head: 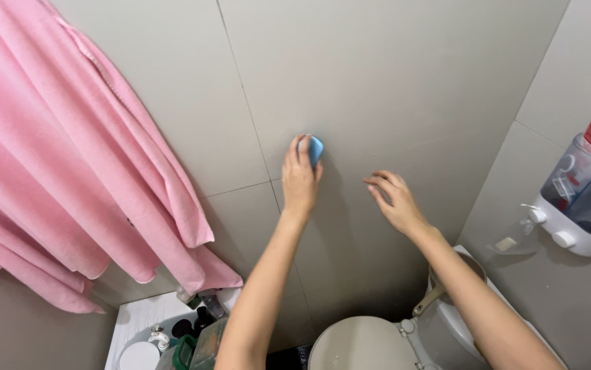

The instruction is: The person scrubs the tiled shower walls using a blue scrubbing brush, repeatedly dipping it into a small metal pan of water on the toilet tank. They wipe the wall tiles and the shower fixture, then rinse the brush under the shower head.

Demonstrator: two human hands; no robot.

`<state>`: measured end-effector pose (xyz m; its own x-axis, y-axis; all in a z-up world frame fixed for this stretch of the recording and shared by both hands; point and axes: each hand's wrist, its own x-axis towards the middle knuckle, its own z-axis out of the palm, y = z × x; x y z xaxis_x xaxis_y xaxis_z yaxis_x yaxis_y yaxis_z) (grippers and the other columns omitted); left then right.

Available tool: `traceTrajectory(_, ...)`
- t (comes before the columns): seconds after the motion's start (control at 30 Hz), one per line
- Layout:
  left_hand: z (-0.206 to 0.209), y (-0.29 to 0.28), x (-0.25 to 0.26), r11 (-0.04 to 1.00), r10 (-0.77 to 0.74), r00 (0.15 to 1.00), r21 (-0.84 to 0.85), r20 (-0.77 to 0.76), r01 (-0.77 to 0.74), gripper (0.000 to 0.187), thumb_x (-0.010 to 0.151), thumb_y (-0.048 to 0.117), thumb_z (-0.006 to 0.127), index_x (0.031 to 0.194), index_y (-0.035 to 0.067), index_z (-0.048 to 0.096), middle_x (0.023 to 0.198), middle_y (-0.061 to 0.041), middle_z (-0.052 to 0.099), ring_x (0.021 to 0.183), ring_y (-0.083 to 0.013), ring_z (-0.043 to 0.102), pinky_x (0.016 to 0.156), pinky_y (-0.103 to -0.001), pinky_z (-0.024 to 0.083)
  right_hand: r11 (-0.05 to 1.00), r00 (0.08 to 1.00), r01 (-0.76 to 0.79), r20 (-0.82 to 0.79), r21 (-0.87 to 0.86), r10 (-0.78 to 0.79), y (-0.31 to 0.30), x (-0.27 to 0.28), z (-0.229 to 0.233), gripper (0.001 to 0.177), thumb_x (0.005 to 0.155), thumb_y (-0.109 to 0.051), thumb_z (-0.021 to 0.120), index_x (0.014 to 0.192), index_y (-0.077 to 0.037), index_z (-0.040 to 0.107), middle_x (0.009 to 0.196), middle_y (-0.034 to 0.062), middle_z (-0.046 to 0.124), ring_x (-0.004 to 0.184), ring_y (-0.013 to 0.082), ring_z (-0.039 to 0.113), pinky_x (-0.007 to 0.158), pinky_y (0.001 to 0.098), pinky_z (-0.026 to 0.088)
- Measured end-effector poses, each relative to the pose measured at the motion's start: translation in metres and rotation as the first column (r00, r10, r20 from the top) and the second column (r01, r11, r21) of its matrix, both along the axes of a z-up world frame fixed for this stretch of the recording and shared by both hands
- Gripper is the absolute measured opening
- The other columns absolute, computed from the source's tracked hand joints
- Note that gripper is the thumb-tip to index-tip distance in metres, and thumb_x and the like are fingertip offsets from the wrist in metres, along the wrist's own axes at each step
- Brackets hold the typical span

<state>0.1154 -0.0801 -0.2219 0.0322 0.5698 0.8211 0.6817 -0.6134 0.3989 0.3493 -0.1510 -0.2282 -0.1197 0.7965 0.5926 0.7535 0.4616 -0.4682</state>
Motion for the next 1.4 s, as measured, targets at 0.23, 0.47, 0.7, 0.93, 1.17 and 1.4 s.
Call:
traceTrajectory(0.23,-0.011,-0.017,0.018,0.358,-0.290,0.002,0.106,0.957,0.928,0.063,0.098,0.020,0.063,0.154,0.017,0.035,0.137,-0.010,0.054,0.120,-0.0210,0.057,0.098,-0.038,0.052,0.710,0.636,-0.593,-0.762,-0.379,0.124,0.038,-0.023,-0.033,0.040,0.108,-0.026,0.050,0.135,0.001,0.060,0.122,0.0178,0.067,0.107,0.0235,0.067,0.094,0.0379,0.058)
traceTrajectory(0.47,-0.027,-0.023,0.005,0.180,-0.283,0.166,-0.118,0.945,0.977,0.070,0.101,0.038,0.057,0.157,0.019,0.020,0.143,-0.012,0.048,0.123,-0.0254,0.058,0.090,-0.045,0.054,0.502,0.252,-0.836,-0.968,-0.221,-0.005,0.013,-0.049,-0.035,0.041,0.099,-0.026,0.047,0.131,-0.002,0.055,0.125,0.0156,0.064,0.108,0.0283,0.071,0.092,0.0469,0.060)
traceTrajectory(0.7,-0.049,-0.009,-0.013,0.265,-0.417,0.424,-0.339,0.804,0.903,0.066,0.102,0.031,0.055,0.157,0.017,0.021,0.148,-0.013,0.050,0.117,-0.0256,0.060,0.102,-0.040,0.050,0.448,-0.012,-0.894,-0.998,-0.018,-0.064,0.002,-0.062,-0.036,0.068,0.101,-0.060,0.036,0.135,-0.005,0.057,0.121,0.0223,0.070,0.091,0.0283,0.071,0.053,0.0271,0.053)
traceTrajectory(0.93,-0.037,-0.013,-0.027,0.730,-0.326,0.850,-0.460,0.415,0.505,0.046,0.101,0.022,0.057,0.146,0.011,0.052,0.132,-0.009,0.069,0.118,-0.0223,0.068,0.098,-0.040,0.053,0.702,0.234,-0.704,-0.968,-0.110,0.084,0.004,-0.055,-0.009,0.044,0.100,-0.027,0.060,0.144,-0.021,0.057,0.106,0.0036,0.068,0.077,0.0145,0.062,0.047,0.0245,0.044)
traceTrajectory(1.17,0.029,0.004,-0.038,0.921,0.368,0.913,0.205,-0.175,-0.331,0.065,0.101,0.016,0.065,0.160,0.030,0.041,0.171,-0.003,0.024,0.159,-0.0360,0.018,0.129,-0.065,0.014,0.961,0.944,0.114,-0.329,0.253,-0.026,0.025,-0.064,0.028,0.070,0.092,-0.012,0.080,0.153,-0.020,0.048,0.114,0.0070,0.046,0.095,0.0189,0.052,0.082,0.0333,0.050)
traceTrajectory(1.4,0.049,0.046,-0.067,0.860,0.491,0.842,0.281,-0.225,-0.426,0.071,0.104,0.053,0.061,0.164,0.044,0.024,0.174,-0.002,0.005,0.159,-0.0409,-0.004,0.119,-0.080,-0.007,0.905,0.970,0.220,-0.177,0.364,-0.165,0.074,-0.053,0.041,0.076,0.103,-0.011,0.072,0.166,-0.023,0.031,0.124,0.0170,0.038,0.110,0.0334,0.046,0.101,0.0461,0.046)
